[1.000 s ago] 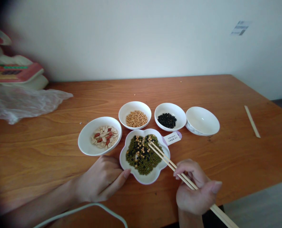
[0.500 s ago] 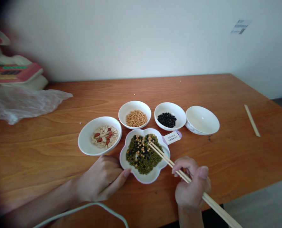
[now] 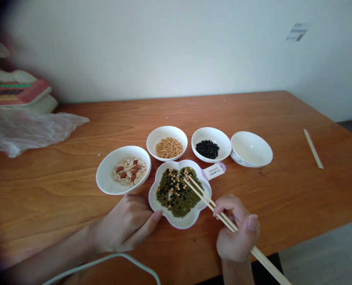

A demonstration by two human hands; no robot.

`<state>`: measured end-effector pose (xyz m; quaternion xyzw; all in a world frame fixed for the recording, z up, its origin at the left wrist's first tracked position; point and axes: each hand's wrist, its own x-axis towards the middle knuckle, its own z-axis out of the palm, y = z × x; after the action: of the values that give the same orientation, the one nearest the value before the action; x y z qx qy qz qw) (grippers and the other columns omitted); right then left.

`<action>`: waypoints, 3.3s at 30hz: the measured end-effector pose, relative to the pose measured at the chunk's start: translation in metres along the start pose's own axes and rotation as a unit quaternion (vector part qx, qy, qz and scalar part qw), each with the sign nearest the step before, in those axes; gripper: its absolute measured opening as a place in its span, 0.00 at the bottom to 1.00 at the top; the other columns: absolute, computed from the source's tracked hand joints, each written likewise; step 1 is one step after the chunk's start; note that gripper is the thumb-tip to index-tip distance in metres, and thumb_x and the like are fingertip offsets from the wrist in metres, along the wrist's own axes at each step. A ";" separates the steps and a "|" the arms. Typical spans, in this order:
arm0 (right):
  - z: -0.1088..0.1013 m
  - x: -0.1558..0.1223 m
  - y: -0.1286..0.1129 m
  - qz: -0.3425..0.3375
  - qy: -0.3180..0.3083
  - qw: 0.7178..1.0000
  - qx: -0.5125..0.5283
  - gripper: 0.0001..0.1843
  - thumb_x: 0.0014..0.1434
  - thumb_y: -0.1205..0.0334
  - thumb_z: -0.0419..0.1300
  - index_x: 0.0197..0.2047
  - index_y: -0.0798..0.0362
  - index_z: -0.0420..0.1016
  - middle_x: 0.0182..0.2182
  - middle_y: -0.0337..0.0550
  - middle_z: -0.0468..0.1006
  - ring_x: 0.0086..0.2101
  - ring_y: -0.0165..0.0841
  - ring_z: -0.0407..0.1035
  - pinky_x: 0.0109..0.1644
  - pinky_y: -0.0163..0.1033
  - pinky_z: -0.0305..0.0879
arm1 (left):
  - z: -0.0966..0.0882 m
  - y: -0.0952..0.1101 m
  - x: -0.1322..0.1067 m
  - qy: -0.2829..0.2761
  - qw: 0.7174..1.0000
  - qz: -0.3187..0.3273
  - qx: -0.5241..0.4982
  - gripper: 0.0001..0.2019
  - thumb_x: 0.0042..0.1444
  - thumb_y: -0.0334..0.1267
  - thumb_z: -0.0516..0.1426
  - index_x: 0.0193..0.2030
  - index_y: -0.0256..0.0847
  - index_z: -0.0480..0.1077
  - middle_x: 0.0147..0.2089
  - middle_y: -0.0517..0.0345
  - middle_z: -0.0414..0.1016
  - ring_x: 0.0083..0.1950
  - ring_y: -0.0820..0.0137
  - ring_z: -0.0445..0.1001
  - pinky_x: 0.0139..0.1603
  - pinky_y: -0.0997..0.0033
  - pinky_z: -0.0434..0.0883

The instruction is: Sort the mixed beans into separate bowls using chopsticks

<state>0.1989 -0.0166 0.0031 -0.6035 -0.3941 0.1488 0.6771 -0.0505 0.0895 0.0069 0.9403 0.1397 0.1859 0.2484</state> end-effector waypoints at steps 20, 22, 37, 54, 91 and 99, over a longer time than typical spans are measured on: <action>0.004 0.000 0.000 -0.009 0.003 1.000 0.001 0.39 0.72 0.33 0.47 0.22 0.50 0.79 0.19 0.42 0.74 0.21 0.33 0.67 0.24 0.40 0.60 | 0.002 -0.001 0.000 -0.002 1.000 0.003 -0.006 0.25 0.78 0.34 0.46 0.25 0.40 0.67 0.21 0.59 0.71 0.19 0.74 0.64 0.27 0.61 0.54; 0.005 -0.001 0.001 -0.018 0.006 1.000 0.004 0.36 0.73 0.37 0.51 0.23 0.51 0.79 0.20 0.41 0.75 0.22 0.32 0.67 0.24 0.39 0.60 | 0.002 -0.001 0.000 -0.001 1.000 0.005 -0.008 0.25 0.78 0.33 0.46 0.25 0.40 0.66 0.21 0.59 0.71 0.19 0.74 0.64 0.27 0.62 0.54; 0.004 -0.002 0.002 -0.008 0.011 1.000 0.022 0.35 0.74 0.40 0.50 0.23 0.52 0.79 0.20 0.41 0.75 0.22 0.31 0.66 0.25 0.38 0.60 | 0.001 -0.001 0.000 -0.001 1.000 0.002 -0.006 0.25 0.78 0.33 0.46 0.25 0.40 0.65 0.21 0.60 0.72 0.19 0.75 0.63 0.27 0.62 0.54; 0.004 -0.003 0.003 -0.011 -0.029 0.999 0.010 0.35 0.75 0.38 0.48 0.26 0.51 0.80 0.22 0.42 0.77 0.23 0.32 0.68 0.25 0.38 0.62 | -0.001 0.002 0.001 -0.009 1.000 -0.005 -0.005 0.25 0.78 0.34 0.45 0.25 0.40 0.66 0.22 0.59 0.73 0.20 0.75 0.65 0.28 0.62 0.55; 0.006 0.000 0.001 -0.005 -0.037 0.999 -0.008 0.38 0.74 0.36 0.46 0.23 0.52 0.78 0.20 0.43 0.74 0.22 0.32 0.67 0.24 0.38 0.63 | 0.000 0.000 0.002 0.008 1.000 0.001 0.009 0.27 0.78 0.34 0.45 0.24 0.40 0.66 0.21 0.57 0.73 0.19 0.74 0.67 0.25 0.62 0.53; -0.004 0.005 0.015 -0.024 -0.037 0.999 -0.008 0.39 0.73 0.35 0.46 0.22 0.52 0.78 0.18 0.43 0.74 0.20 0.33 0.68 0.21 0.38 0.63 | 0.003 0.000 0.000 0.001 1.000 0.008 0.006 0.26 0.78 0.34 0.45 0.25 0.40 0.67 0.21 0.57 0.74 0.19 0.74 0.66 0.25 0.63 0.54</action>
<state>0.2089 -0.0126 -0.0085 -0.5933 -0.4347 0.1517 0.6603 -0.0493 0.0887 0.0047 0.9428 0.1338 0.1878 0.2408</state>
